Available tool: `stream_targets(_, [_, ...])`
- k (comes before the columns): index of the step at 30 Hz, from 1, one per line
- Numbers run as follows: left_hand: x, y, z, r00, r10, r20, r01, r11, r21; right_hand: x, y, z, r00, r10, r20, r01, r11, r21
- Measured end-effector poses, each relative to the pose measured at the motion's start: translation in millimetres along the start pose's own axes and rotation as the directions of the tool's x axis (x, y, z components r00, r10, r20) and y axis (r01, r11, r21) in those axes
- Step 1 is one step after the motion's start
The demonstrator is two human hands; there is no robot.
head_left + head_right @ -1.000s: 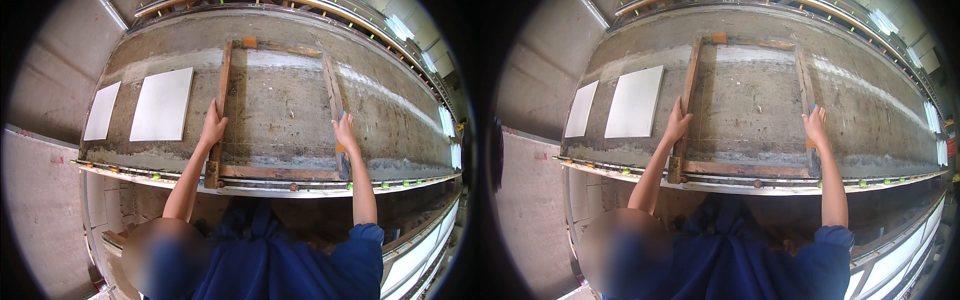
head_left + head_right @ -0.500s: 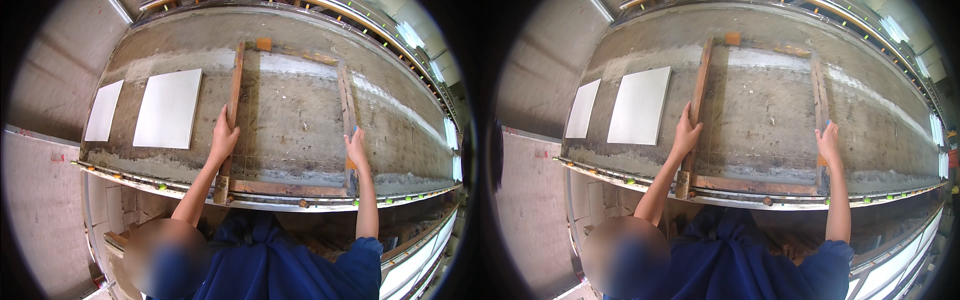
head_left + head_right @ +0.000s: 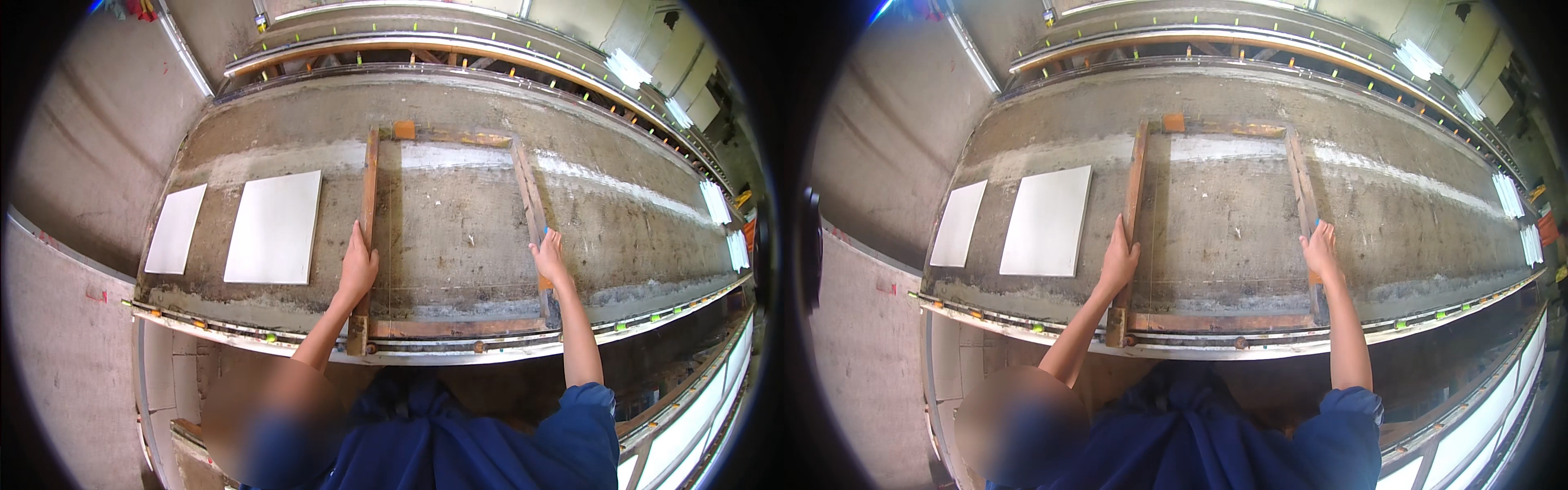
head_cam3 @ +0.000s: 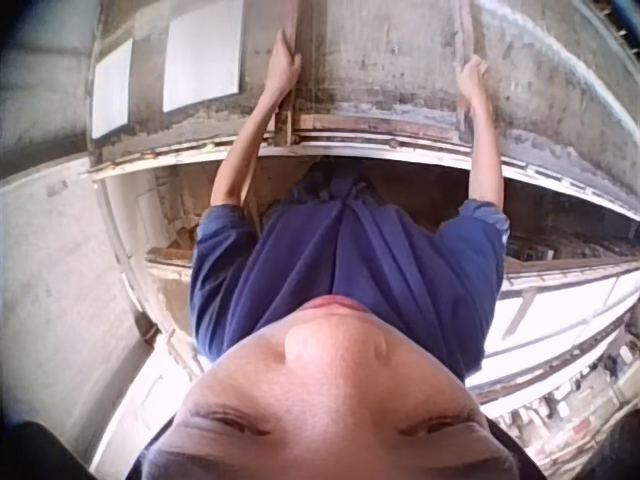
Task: The person places a wooden frame on a long conveyor belt and then repeatedly picks up white square tiles from a stack. They place each tile individually into the wooden frame, pressing it down with both hands, and then move the frame along the belt to repeat the process.
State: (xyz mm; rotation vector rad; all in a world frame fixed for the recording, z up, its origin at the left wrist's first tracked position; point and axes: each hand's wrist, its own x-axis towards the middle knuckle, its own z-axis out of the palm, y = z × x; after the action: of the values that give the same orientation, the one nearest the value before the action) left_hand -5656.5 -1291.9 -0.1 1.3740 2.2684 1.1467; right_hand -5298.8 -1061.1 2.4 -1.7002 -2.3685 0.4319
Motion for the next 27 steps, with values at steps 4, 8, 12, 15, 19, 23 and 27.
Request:
stream_targets(4, [-13.3,17.9,0.9,1.0,0.013,0.01,-0.014,0.985,0.172,-13.6,-13.0,-21.0,0.995,0.027,0.097,-0.015,0.993,-0.12])
stream_targets(8, [-24.0,82.4,2.2,0.966,-0.054,0.252,-0.013,0.967,0.255,-47.6,1.9,-55.4,0.982,0.033,0.187,-0.038,0.999,0.023])
stream_targets(12, [-44.8,183.5,0.4,0.935,0.255,0.247,-0.253,0.967,-0.041,-102.4,57.4,-106.6,0.972,-0.237,0.011,0.211,0.885,0.415])
stream_targets(15, [-84.1,247.2,52.7,0.989,0.146,-0.03,-0.143,0.873,-0.467,-151.1,95.0,-130.2,0.963,-0.091,-0.255,0.217,0.823,0.525])
stream_targets(19, [-120.0,316.7,162.7,0.944,0.319,0.088,-0.236,0.835,-0.497,-195.0,179.1,-140.5,0.857,0.191,-0.478,0.127,0.821,0.556])
stream_targets(23, [-131.6,411.2,247.1,0.744,0.627,0.231,-0.543,0.769,-0.338,-211.4,260.0,-176.9,0.792,0.184,-0.582,0.085,0.911,0.403])
stream_targets(27, [-155.4,477.0,318.1,0.604,0.738,0.3,-0.674,0.674,-0.301,-216.5,323.9,-210.9,0.747,0.206,-0.632,0.003,0.95,0.313])
